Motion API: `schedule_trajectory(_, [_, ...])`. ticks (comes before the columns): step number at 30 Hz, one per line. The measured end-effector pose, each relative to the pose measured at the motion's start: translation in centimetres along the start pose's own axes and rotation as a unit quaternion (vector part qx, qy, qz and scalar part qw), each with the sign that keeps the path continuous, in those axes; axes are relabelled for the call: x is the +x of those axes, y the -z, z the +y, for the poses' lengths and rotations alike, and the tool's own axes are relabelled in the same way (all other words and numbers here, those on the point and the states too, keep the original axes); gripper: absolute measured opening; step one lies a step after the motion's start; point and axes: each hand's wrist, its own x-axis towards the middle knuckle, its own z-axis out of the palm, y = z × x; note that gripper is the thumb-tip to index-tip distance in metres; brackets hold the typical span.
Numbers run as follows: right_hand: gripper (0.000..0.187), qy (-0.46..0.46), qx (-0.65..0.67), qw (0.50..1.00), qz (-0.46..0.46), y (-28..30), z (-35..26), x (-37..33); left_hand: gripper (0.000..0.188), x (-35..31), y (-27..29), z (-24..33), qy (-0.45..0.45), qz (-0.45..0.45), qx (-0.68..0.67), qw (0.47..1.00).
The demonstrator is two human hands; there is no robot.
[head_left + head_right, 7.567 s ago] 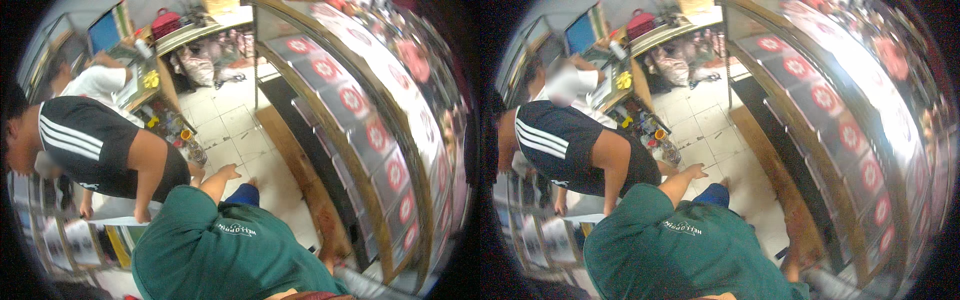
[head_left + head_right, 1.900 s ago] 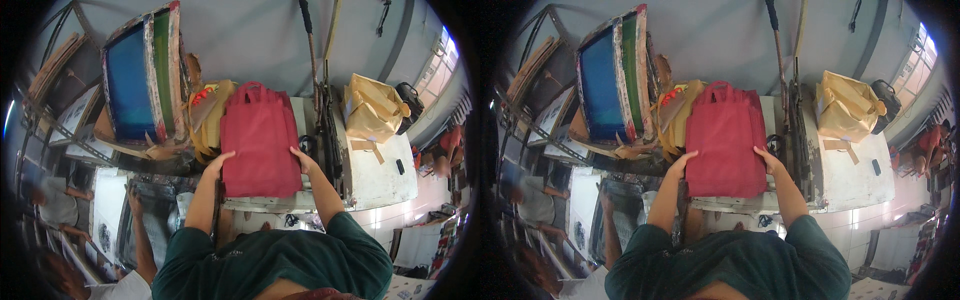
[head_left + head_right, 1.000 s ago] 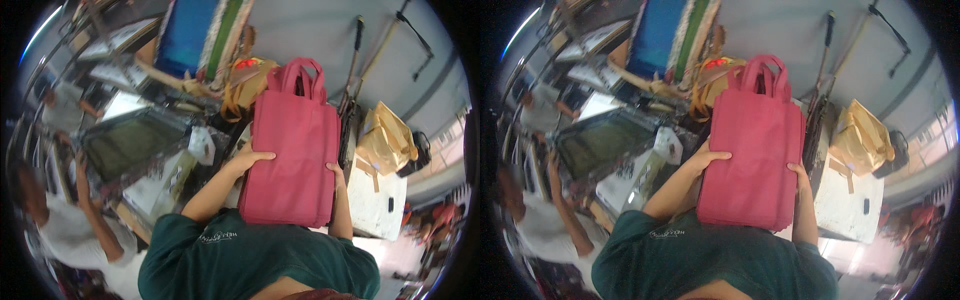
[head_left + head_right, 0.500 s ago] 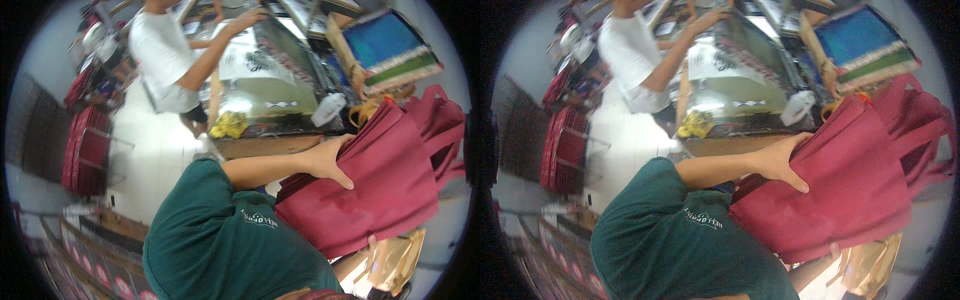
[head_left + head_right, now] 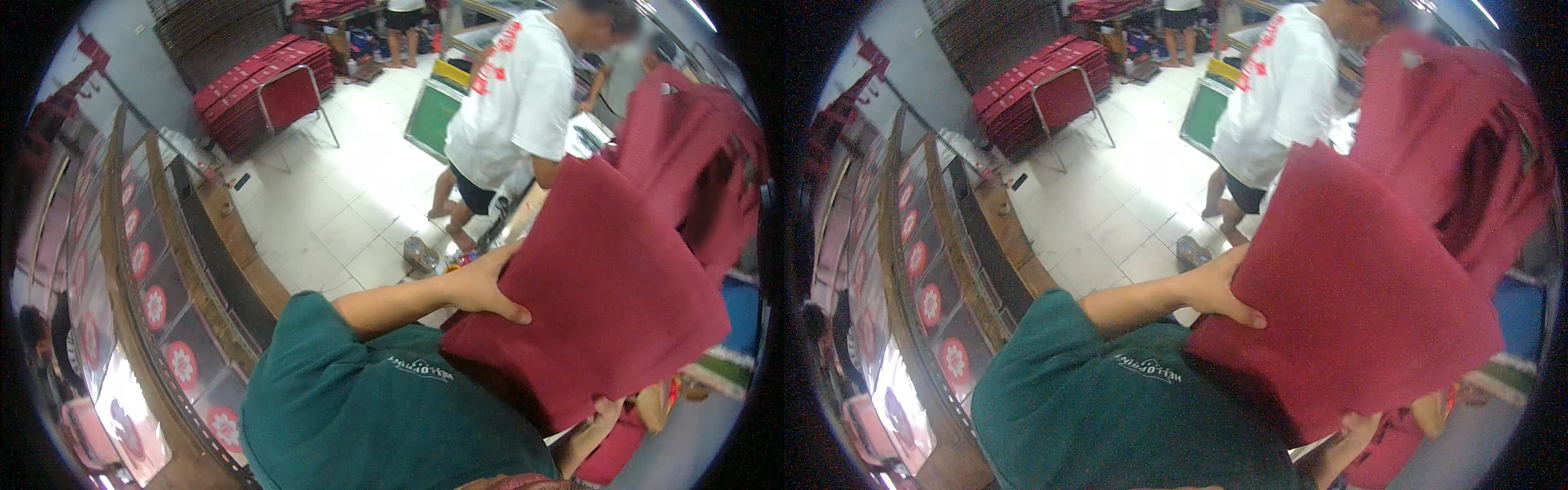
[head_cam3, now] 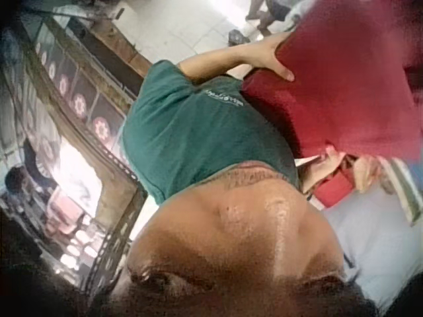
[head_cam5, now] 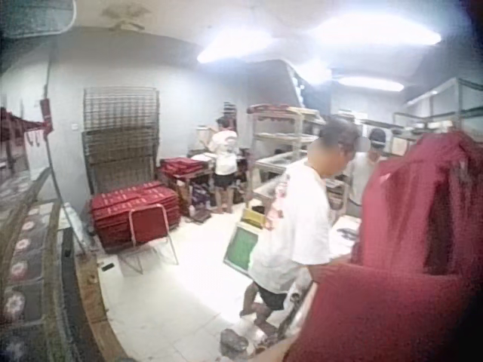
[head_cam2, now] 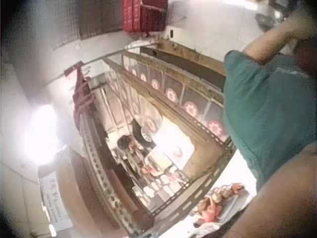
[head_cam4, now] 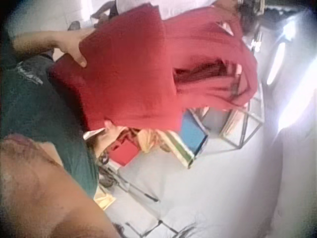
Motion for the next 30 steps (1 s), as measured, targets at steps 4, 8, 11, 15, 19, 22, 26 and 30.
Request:
schedule_trajectory(4, [0.102, -0.032, 0.037, 0.999, -0.003, -14.5, -0.7, 9.6, 0.100, -2.0, 8.3, -0.6, -0.051, 0.113, 0.042, 0.991])
schedule_trajectory(8, [0.113, -0.012, -0.011, 0.998, -0.065, -27.4, 0.9, 18.1, 0.100, -2.9, 21.7, -0.1, -0.057, 0.180, 0.029, 0.982])
schedule_trajectory(11, [0.111, -0.035, -0.045, 0.987, -0.153, -35.8, 3.8, 25.2, 0.098, -4.1, 30.9, 0.8, 0.009, 0.186, -0.099, 0.977])
schedule_trajectory(15, [0.110, 0.018, -0.059, 0.973, -0.223, -46.1, 9.1, 32.2, 0.087, -6.4, 41.1, -1.7, 0.010, 0.268, -0.137, 0.953])
schedule_trajectory(19, [0.110, -0.071, -0.081, 0.953, -0.283, -52.9, 12.5, 36.6, 0.078, -8.3, 44.9, -2.7, 0.068, 0.351, -0.236, 0.904])
schedule_trajectory(22, [0.103, -0.140, -0.076, 0.936, -0.315, -56.7, 15.3, 40.5, 0.072, -8.6, 48.4, -2.4, 0.043, 0.402, -0.233, 0.885])
schedule_trajectory(26, [0.094, -0.149, -0.033, 0.927, -0.342, -63.5, 17.6, 45.9, 0.072, -8.4, 57.0, -0.6, 0.071, 0.444, -0.215, 0.867])
schedule_trajectory(30, [0.091, -0.197, 0.007, 0.915, -0.351, -69.3, 20.4, 53.7, 0.077, -5.3, 66.4, 1.7, 0.080, 0.425, -0.171, 0.885])
